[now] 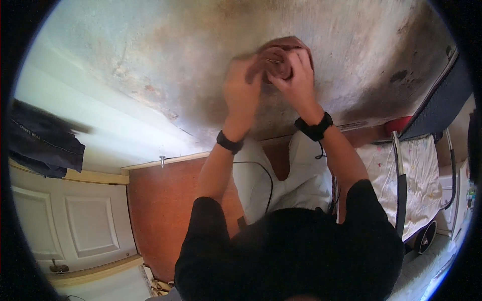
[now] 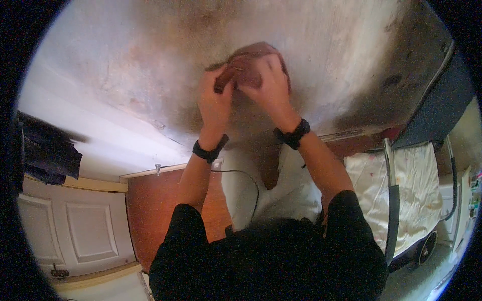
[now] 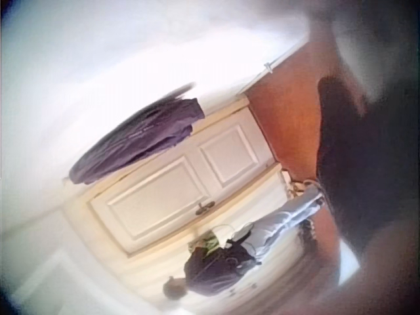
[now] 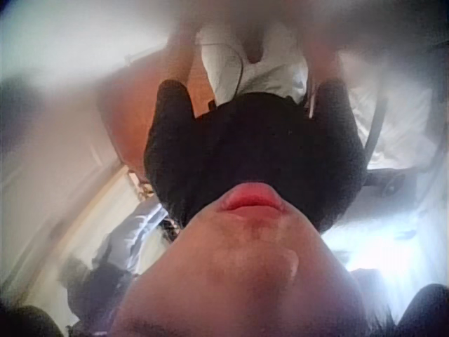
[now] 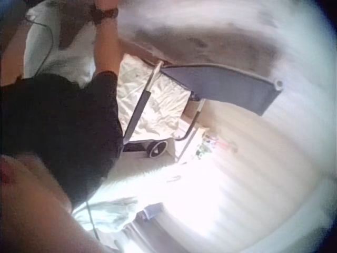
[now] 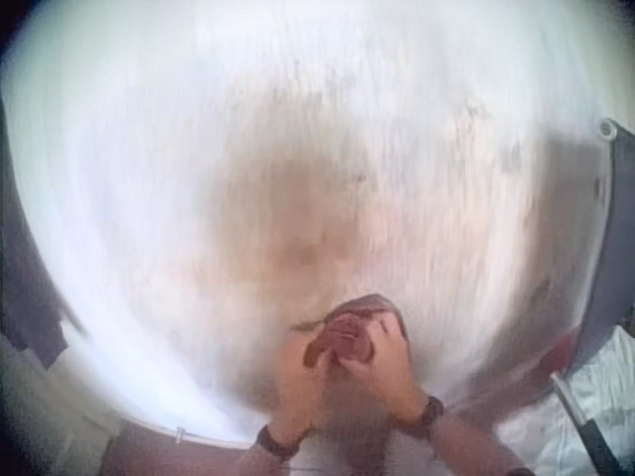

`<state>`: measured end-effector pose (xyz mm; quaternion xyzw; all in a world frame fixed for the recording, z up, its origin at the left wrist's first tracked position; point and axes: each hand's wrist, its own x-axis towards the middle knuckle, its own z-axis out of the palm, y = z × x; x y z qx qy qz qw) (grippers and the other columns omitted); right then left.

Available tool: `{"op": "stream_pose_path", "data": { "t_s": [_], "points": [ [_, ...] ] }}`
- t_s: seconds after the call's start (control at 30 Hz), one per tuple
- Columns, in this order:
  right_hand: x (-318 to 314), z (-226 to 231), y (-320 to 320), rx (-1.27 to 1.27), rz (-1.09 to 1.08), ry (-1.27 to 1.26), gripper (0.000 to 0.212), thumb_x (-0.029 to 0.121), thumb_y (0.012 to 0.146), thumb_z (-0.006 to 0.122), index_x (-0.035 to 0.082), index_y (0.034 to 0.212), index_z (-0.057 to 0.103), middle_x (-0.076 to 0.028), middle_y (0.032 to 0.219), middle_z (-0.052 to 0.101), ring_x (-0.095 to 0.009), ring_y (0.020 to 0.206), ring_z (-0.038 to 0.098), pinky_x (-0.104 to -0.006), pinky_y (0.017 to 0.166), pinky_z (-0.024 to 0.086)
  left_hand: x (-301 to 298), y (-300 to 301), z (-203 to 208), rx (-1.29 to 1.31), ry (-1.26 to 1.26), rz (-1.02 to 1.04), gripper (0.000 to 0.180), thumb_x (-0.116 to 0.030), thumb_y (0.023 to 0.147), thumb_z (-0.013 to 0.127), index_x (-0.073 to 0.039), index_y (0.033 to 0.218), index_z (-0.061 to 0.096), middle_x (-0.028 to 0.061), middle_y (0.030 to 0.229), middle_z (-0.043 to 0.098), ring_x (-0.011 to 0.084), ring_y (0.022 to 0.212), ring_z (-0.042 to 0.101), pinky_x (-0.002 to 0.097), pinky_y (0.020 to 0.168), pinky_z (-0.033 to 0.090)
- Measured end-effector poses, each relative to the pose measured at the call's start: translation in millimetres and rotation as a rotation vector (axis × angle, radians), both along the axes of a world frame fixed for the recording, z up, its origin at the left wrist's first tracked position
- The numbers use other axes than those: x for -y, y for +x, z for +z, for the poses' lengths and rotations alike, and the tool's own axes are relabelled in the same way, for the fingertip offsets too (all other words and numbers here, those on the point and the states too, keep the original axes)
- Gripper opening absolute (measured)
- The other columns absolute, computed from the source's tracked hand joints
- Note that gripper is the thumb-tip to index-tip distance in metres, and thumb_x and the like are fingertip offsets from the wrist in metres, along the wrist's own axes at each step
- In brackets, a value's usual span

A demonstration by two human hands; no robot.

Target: The person wipes a stained area on a light-colored wall with a brown cloth, repeatedly scrubbing the same spot and occasionally adjusting the cloth.

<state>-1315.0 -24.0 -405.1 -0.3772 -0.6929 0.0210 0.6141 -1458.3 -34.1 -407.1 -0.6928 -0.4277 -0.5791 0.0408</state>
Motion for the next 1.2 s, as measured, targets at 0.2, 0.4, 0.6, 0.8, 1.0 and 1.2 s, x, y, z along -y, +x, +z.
{"op": "stream_pose_path", "data": {
  "t_s": [0.2,0.4,0.6,0.8,1.0,1.2],
  "points": [
    [-5.7,21.0,-28.2,0.101,0.053,0.085,0.046,0.015,0.063,0.080,0.005,0.103,0.059,-0.012,0.099,0.052,-0.032,0.088,0.055,-0.0386,0.072,0.049,6.7,-25.7,15.7,0.162,0.005,0.047,0.032,0.002,0.071,0.068,-0.005,0.102,0.063,0.0121,0.089,0.058,0.0300,0.080,0.059,0.0358,0.069,0.048],
    [-5.5,22.4,-30.4,0.120,0.029,0.090,0.043,0.018,0.065,0.079,0.005,0.101,0.059,-0.011,0.096,0.053,-0.032,0.085,0.056,-0.0386,0.069,0.049,2.0,-30.4,15.2,0.127,0.081,0.061,0.032,0.005,0.069,0.068,-0.004,0.100,0.064,0.0120,0.087,0.057,0.0290,0.080,0.058,0.0348,0.068,0.047],
    [-5.1,21.7,-22.0,0.108,0.011,0.060,0.043,0.014,0.065,0.078,0.006,0.104,0.061,-0.011,0.095,0.053,-0.030,0.085,0.056,-0.0373,0.068,0.049,6.5,-15.5,28.6,0.087,0.087,0.096,0.034,0.006,0.069,0.067,-0.005,0.101,0.065,0.0118,0.088,0.059,0.0275,0.082,0.059,0.0334,0.071,0.047],
    [-17.0,61.3,17.5,-0.012,-0.063,0.225,0.045,0.015,0.062,0.078,0.007,0.103,0.060,-0.012,0.101,0.056,-0.033,0.093,0.057,-0.0410,0.077,0.050,-3.1,25.4,77.1,0.015,0.121,0.031,0.031,-0.003,0.072,0.071,-0.007,0.103,0.066,0.0105,0.091,0.061,0.0278,0.084,0.061,0.0341,0.072,0.049],
    [-11.1,23.3,42.8,-0.124,-0.093,0.229,0.039,0.008,0.068,0.075,0.003,0.104,0.060,-0.011,0.097,0.055,-0.029,0.089,0.056,-0.0332,0.078,0.047,-2.3,51.6,49.9,-0.046,-0.055,-0.088,0.036,-0.011,0.074,0.072,-0.014,0.109,0.066,0.0088,0.092,0.060,0.0289,0.083,0.061,0.0364,0.069,0.050],
    [-8.2,-25.0,18.6,-0.160,0.001,0.038,0.041,0.007,0.068,0.076,0.004,0.105,0.060,-0.012,0.100,0.053,-0.028,0.088,0.056,-0.0340,0.074,0.049,-1.1,21.3,2.7,-0.111,-0.050,-0.067,0.042,-0.006,0.073,0.070,-0.015,0.114,0.063,0.0069,0.092,0.057,0.0269,0.075,0.061,0.0364,0.062,0.050]
  ]
}}
